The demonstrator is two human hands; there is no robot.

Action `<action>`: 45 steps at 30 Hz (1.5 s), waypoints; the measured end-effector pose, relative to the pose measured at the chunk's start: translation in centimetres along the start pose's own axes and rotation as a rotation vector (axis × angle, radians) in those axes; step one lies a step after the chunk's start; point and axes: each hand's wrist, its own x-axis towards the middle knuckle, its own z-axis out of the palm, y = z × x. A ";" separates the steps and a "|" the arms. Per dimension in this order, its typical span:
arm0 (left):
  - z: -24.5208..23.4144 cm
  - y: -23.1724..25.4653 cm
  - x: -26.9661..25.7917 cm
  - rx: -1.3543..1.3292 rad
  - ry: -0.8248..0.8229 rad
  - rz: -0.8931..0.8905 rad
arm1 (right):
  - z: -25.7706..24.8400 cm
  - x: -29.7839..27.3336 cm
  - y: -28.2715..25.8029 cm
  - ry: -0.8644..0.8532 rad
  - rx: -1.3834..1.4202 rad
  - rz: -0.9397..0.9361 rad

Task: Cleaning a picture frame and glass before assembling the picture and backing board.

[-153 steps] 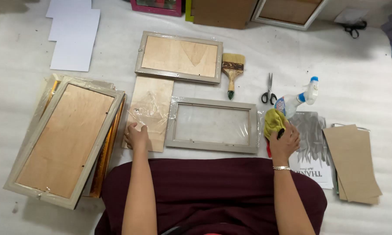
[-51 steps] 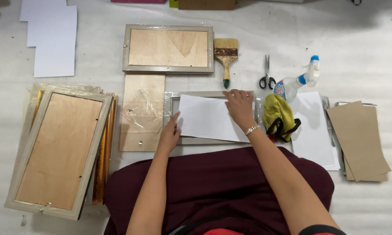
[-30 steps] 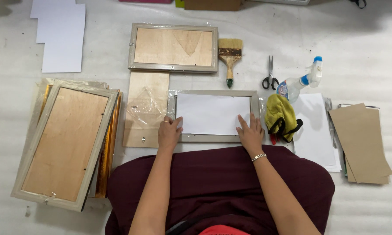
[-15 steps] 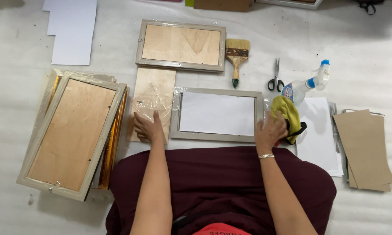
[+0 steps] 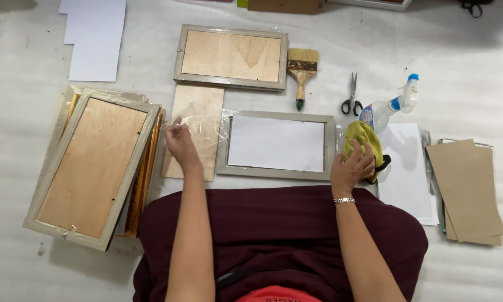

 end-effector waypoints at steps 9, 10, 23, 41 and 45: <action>7.3 3.9 -15.6 0.132 -0.614 0.337 | -3.4 0.3 -3.6 -0.452 0.644 0.210; 8.0 3.0 -17.6 0.133 -0.610 0.338 | -3.2 0.5 -3.5 -0.453 0.646 0.208; 5.2 -4.3 -21.5 0.340 -1.258 -0.200 | 0.2 2.7 -0.9 -0.935 1.411 0.881; 0.6 -7.6 -8.7 1.269 -0.950 0.304 | 0.2 -0.4 -2.9 -0.719 0.626 0.495; 0.2 -8.5 -8.7 1.221 -0.952 0.326 | -0.2 -0.5 -2.9 -0.637 0.527 0.308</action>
